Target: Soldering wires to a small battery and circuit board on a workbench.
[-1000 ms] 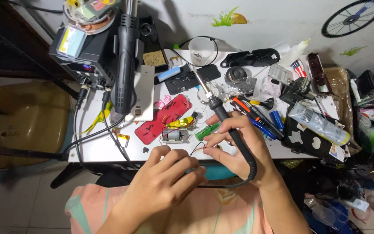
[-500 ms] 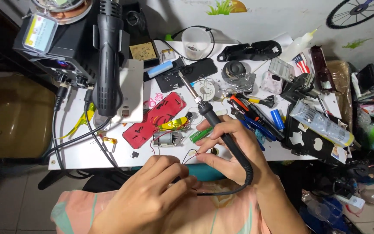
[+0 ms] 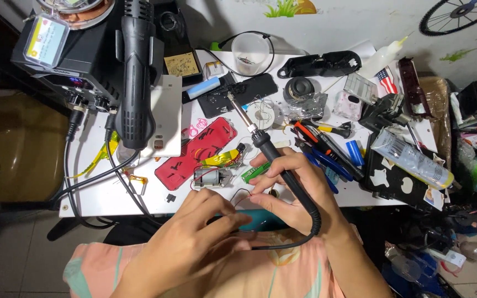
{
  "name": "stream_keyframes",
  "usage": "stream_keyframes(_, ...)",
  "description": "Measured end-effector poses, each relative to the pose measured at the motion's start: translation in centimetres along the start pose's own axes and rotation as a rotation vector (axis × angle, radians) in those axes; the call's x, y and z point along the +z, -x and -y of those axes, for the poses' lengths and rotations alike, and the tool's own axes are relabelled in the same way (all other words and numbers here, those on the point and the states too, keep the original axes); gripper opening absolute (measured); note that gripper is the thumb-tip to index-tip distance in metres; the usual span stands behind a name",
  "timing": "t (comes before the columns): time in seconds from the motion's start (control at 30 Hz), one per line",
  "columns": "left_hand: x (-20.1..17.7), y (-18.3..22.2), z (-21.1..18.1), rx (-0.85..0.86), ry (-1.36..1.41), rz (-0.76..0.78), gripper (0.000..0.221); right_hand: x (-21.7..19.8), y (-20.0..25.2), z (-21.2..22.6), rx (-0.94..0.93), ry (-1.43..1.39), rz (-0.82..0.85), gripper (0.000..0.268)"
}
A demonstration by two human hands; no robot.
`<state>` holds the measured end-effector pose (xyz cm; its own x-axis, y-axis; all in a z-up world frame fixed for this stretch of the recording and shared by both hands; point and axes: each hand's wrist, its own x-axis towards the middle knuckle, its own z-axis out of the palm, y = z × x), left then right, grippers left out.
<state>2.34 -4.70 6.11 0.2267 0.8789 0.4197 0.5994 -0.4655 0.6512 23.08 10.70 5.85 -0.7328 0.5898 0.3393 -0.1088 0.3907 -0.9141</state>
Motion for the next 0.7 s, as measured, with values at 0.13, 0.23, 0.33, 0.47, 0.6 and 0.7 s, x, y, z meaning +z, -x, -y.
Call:
stream_keyframes(0.13, 1.2, 0.3, 0.1, 0.022, -0.205, 0.019, 0.030, 0.1, 0.4, -0.5, 0.028, -0.080, -0.008, 0.051)
stream_keyframes(0.23, 1.1, 0.3, -0.1, 0.064, -0.248, 0.003, 0.014, 0.1, 0.5, -0.5, 0.053, -0.101, -0.013, 0.052)
stream_keyframes(0.33, 0.6, 0.4, -0.5, 0.054, -0.236, -0.016, 0.013, 0.1, 0.4, -0.6, 0.045, -0.123, -0.029, 0.048)
stream_keyframes(0.47, 0.4, 0.5, -0.9, 0.024, -0.381, -0.142, 0.020, -1.6, -0.1, -2.1, -0.164, 0.323, -0.073, 0.029)
stream_keyframes(0.6, 0.8, 0.0, -0.5, -0.005, -0.550, -0.193, 0.025, -2.6, 0.1, -4.2, -0.244, 0.584, 0.038, 0.035)
stream_keyframes(0.7, 1.7, -0.5, -0.1, -0.047, -0.436, -0.259, 0.017, -2.6, 0.0, -4.5, -0.245, 0.564, 0.097, 0.040)
